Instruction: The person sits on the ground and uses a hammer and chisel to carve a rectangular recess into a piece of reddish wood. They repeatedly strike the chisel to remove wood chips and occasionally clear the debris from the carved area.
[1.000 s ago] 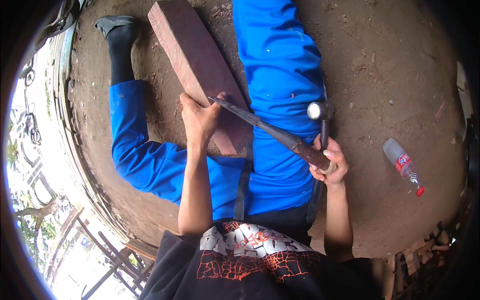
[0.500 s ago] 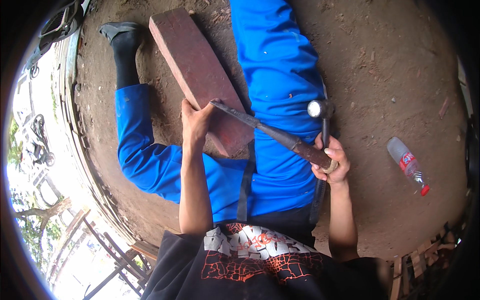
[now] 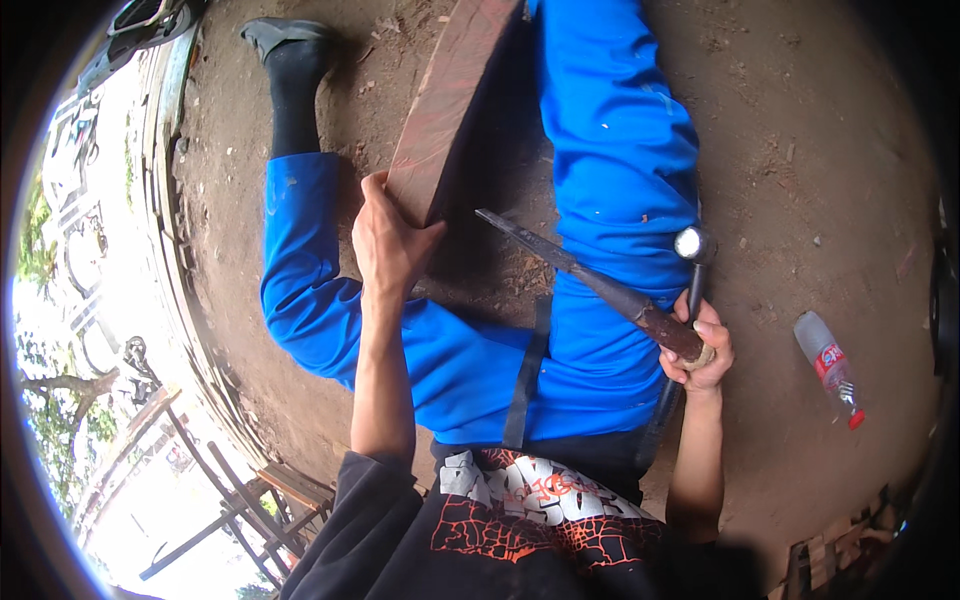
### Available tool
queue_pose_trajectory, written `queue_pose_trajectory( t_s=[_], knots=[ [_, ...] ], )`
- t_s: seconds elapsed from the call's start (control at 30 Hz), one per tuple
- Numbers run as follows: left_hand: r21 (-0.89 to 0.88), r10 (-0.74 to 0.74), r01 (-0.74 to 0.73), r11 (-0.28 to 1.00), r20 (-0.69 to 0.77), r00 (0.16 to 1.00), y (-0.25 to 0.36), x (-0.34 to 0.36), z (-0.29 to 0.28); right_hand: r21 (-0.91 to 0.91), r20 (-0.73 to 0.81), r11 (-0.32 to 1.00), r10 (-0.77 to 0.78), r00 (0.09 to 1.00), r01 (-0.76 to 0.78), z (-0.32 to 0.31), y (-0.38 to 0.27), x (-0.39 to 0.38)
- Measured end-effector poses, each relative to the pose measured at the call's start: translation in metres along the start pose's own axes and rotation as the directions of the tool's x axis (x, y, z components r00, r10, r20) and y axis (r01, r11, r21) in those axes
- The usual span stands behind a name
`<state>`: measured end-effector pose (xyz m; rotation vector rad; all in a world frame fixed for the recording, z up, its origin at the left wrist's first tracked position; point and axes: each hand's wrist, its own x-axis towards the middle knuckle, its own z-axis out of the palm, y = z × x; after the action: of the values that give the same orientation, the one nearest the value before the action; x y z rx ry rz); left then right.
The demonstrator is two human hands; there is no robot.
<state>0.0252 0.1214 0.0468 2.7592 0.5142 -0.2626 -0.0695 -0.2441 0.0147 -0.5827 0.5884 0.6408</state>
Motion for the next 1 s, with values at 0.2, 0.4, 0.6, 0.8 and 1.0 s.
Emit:
queue_pose_trajectory(
  t_s=[0.2, 0.4, 0.6, 0.8, 1.0],
  knots=[
    [0.045, 0.007, -0.006, 0.999, -0.019, 1.0, -0.015, -0.005, 0.014, -0.02, 0.025, 1.0, 0.014, 1.0, -0.013, -0.002, -0.001, 0.002],
    [0.064, 0.022, -0.013, 0.998, -0.142, 0.99, -0.004, -0.026, 0.034, -0.017, -0.077, 0.999, -0.044, 0.996, 0.043, -0.001, 0.002, -0.003],
    [0.041, 0.014, -0.007, 0.999, -0.182, 0.983, 0.0, -0.03, 0.037, -0.015, -0.109, 0.999, -0.047, 0.993, 0.045, -0.017, 0.001, -0.007],
    [0.077, 0.04, -0.023, 0.997, -0.235, 0.971, -0.003, -0.031, 0.046, -0.008, -0.025, 1.0, 0.013, 1.0, -0.013, -0.03, -0.008, -0.008],
    [0.167, 0.117, -0.071, 0.983, -0.28, 0.953, -0.01, -0.03, 0.05, 0.009, 0.08, 0.999, 0.045, 0.996, -0.046, -0.046, -0.011, -0.005]
  ],
)
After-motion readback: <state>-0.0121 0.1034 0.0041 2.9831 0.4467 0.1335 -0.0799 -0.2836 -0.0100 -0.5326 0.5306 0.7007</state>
